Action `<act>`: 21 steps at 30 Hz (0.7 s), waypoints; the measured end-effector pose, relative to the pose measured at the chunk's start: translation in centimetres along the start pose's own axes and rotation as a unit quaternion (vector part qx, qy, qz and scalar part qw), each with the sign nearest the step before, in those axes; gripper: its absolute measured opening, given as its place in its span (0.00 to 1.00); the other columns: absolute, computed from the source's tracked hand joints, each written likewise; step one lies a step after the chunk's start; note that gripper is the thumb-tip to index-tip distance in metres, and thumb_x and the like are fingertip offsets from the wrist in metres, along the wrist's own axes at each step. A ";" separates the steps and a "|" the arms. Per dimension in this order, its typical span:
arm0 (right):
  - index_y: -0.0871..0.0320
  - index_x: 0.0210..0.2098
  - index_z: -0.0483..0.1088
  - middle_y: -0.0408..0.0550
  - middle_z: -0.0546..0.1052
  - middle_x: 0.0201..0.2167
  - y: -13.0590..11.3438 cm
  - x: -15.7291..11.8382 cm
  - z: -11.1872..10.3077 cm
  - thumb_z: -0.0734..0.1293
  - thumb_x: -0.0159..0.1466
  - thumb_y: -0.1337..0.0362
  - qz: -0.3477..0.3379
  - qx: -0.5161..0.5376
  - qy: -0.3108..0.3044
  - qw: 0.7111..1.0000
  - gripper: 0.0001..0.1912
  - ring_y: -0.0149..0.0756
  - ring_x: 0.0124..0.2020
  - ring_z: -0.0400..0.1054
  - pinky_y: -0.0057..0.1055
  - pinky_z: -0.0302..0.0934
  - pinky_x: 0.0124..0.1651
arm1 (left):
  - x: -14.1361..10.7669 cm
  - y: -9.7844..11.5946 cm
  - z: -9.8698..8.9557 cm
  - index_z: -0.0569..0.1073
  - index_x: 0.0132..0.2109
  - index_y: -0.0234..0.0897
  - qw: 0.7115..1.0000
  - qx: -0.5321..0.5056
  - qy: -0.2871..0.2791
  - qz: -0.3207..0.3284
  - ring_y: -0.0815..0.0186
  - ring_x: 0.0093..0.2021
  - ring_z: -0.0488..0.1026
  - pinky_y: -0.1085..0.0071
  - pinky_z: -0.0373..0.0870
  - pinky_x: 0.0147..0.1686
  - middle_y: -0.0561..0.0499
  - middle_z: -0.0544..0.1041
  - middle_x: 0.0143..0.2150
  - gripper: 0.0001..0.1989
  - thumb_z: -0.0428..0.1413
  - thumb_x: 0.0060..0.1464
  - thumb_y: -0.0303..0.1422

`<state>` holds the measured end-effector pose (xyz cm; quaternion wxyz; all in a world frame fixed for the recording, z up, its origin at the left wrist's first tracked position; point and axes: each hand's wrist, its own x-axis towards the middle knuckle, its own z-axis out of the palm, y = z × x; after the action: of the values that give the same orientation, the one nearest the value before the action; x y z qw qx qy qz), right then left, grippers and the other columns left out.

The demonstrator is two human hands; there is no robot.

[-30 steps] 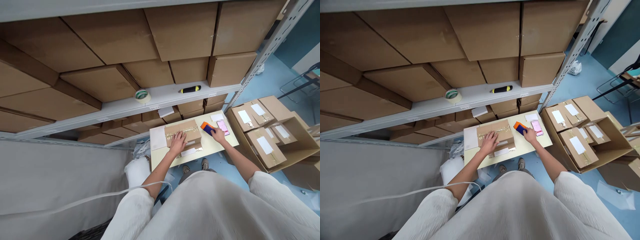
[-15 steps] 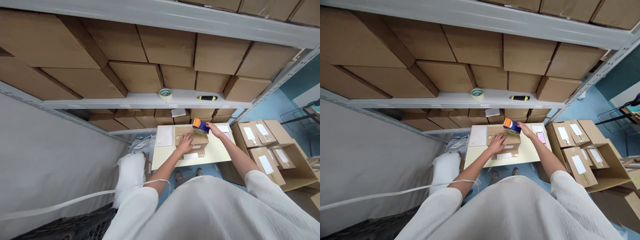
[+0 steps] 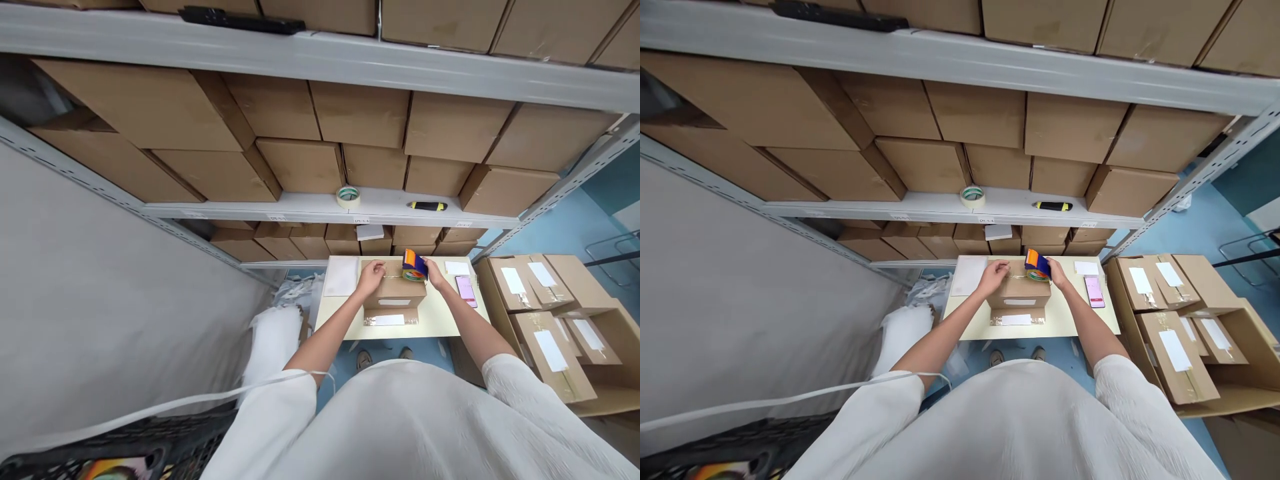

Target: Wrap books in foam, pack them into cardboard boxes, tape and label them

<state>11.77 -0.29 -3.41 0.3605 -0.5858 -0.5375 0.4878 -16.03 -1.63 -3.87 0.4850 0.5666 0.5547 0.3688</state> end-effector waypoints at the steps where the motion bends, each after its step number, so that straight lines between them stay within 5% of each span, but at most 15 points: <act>1: 0.51 0.34 0.68 0.46 0.73 0.30 0.1 0.0 0.1 0.60 0.63 0.37 0.004 0.011 0.005 1.000 0.24 0.46 0.39 0.65 0.39 0.63 0.45 | 0.5 0.7 0.3 0.80 0.56 0.36 1.000 -0.021 -0.002 -0.017 0.56 0.52 0.85 0.56 0.81 0.58 0.40 0.86 0.54 0.13 0.58 0.70 0.35; 6: 0.50 0.30 0.62 0.45 0.70 0.29 0.4 -0.1 0.1 0.60 0.63 0.39 0.005 0.035 0.011 0.999 0.22 0.44 0.38 0.62 0.38 0.61 0.43 | 2.3 3.7 2.5 0.76 0.53 0.38 0.987 -0.121 -0.016 -0.101 0.61 0.42 0.86 0.64 0.83 0.43 0.43 0.87 0.44 0.13 0.65 0.67 0.39; 11: 0.50 0.28 0.59 0.43 0.66 0.27 0.7 0.0 0.2 0.60 0.63 0.40 -0.012 0.029 0.021 0.999 0.21 0.40 0.35 0.57 0.36 0.56 0.40 | 3.1 5.5 3.4 0.72 0.46 0.40 0.974 -0.174 -0.007 -0.145 0.64 0.32 0.83 0.67 0.80 0.37 0.51 0.83 0.32 0.21 0.75 0.53 0.33; 21: 0.50 0.27 0.55 0.43 0.65 0.27 -0.6 0.7 0.4 0.54 0.67 0.50 -0.068 -0.141 -0.032 0.987 0.15 0.42 0.34 0.60 0.36 0.57 0.38 | 3.3 4.3 1.3 0.66 0.45 0.44 0.988 -0.065 0.069 -0.123 0.64 0.29 0.81 0.70 0.74 0.36 0.60 0.78 0.25 0.27 0.71 0.45 0.20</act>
<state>11.15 0.41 -3.06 0.2891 -0.5774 -0.6505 0.3999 -13.28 1.81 -0.45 0.5229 0.4351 0.6270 0.3797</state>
